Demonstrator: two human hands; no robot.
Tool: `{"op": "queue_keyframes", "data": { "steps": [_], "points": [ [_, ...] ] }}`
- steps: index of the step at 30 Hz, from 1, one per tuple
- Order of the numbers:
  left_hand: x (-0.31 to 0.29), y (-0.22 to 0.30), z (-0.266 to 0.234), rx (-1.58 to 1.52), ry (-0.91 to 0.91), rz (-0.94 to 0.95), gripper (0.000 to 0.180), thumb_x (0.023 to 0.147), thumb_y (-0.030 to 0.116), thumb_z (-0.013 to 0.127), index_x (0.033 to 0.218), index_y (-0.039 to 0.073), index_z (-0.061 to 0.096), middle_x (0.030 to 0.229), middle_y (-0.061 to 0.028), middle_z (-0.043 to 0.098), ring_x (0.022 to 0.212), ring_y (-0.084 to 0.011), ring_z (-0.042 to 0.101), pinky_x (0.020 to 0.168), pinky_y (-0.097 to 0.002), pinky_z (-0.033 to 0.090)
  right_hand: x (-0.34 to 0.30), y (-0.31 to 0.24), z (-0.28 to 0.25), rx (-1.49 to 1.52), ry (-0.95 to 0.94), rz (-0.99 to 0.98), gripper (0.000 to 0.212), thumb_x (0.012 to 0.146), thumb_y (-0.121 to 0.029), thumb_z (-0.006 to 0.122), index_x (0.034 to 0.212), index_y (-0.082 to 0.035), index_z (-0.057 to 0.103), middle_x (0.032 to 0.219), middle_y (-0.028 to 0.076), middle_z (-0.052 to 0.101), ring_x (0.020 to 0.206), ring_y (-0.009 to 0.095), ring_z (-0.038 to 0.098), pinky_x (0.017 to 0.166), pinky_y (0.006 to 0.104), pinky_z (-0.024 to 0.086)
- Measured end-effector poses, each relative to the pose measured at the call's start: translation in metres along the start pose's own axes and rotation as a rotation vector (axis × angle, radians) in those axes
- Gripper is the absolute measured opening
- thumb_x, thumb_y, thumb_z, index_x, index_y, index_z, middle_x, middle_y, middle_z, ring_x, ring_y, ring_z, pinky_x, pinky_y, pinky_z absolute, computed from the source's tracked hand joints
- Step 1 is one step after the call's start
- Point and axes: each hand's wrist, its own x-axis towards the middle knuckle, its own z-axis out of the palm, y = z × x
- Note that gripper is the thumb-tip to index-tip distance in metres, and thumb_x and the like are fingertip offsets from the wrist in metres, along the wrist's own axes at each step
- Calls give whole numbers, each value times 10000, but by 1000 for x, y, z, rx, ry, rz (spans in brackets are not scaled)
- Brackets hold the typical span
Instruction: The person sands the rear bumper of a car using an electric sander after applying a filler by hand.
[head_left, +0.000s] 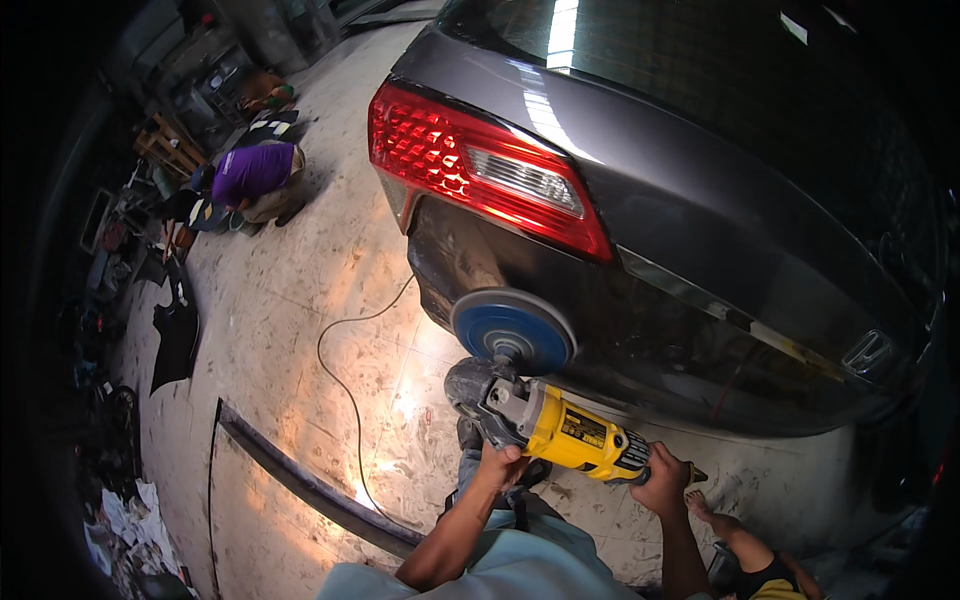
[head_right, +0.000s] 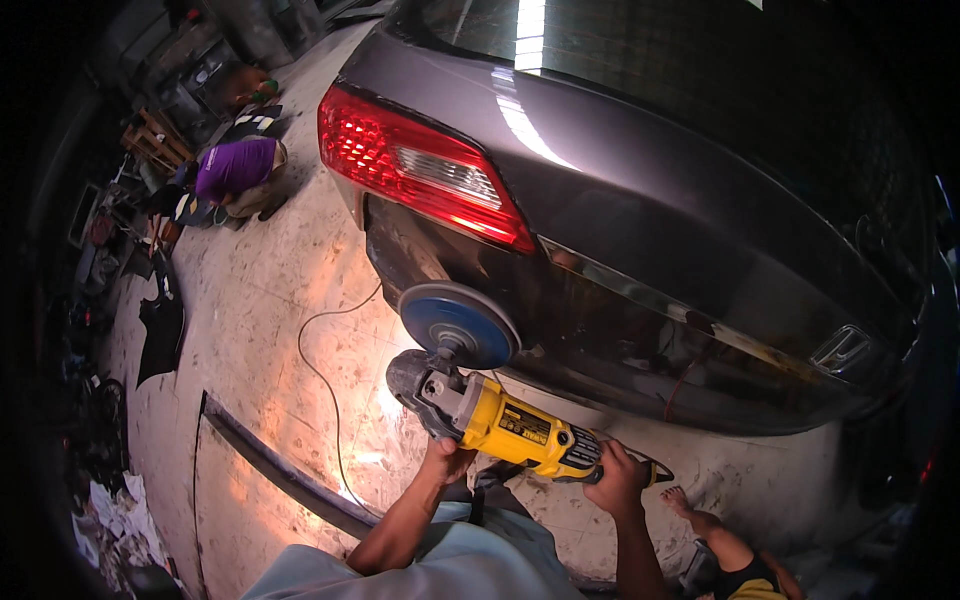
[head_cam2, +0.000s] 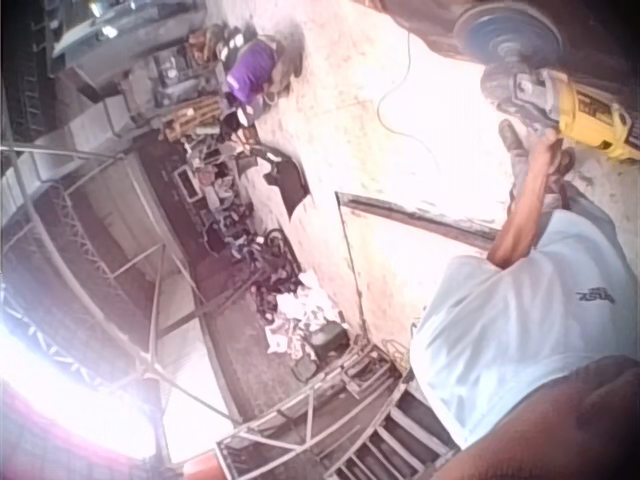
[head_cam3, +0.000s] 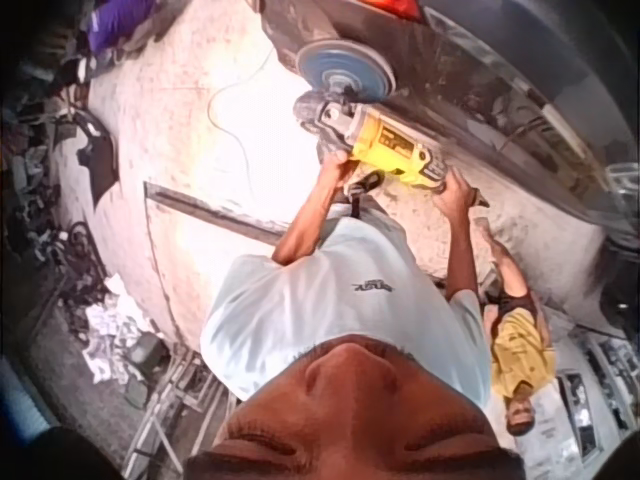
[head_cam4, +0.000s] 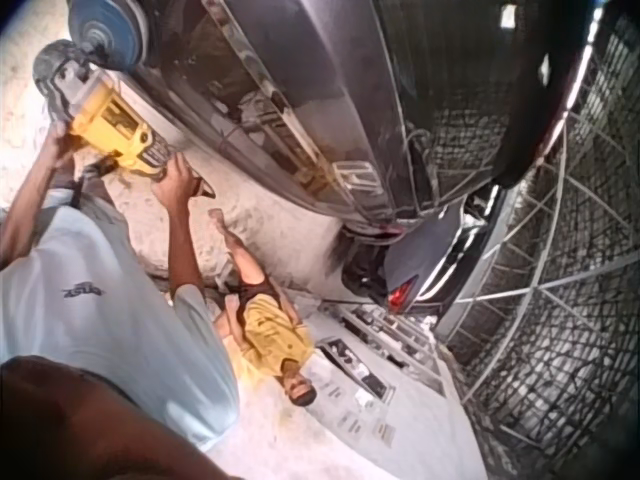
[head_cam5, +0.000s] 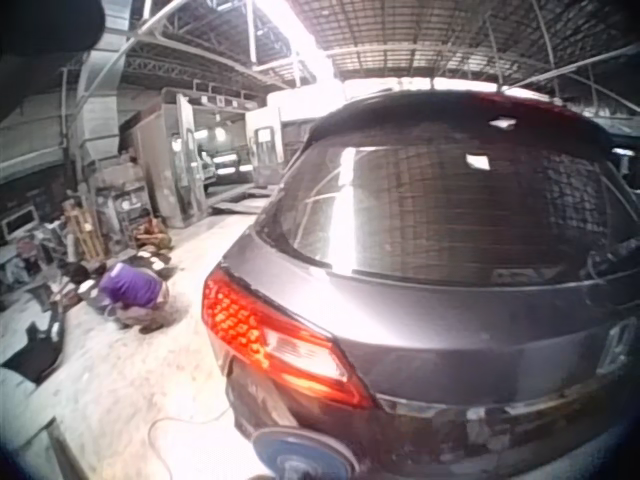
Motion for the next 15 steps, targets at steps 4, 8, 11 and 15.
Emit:
{"op": "queue_keyframes", "data": {
  "steps": [4,8,11,15],
  "points": [
    [9,25,-24,0,13,42,956,577,339,860,1336,69,345,1288,-81,477,1206,-263,462,1035,-406,360,24,-26,16,40,-11,3,422,553,-119,664,966,-77,587,876,81,583,767,331,612,644,417,484],
    [12,46,-12,20,11,71,968,564,353,867,1331,61,352,1282,-81,484,1200,-257,467,1030,-395,363,36,-38,9,50,-65,27,467,558,-131,675,1012,-85,578,972,64,598,831,330,614,688,434,481],
    [6,56,14,35,-10,139,953,566,313,867,1322,39,355,1254,-91,502,1167,-250,493,1009,-384,386,38,-45,3,111,-22,17,471,550,-113,676,1010,-71,586,973,83,612,842,343,613,699,424,488],
    [-13,47,60,373,60,52,752,600,97,812,1231,8,413,1150,-94,539,1063,-212,542,938,-343,432,25,-24,-7,237,85,17,440,536,-63,673,970,-31,606,928,136,627,847,360,613,718,401,497]
  ]
}}
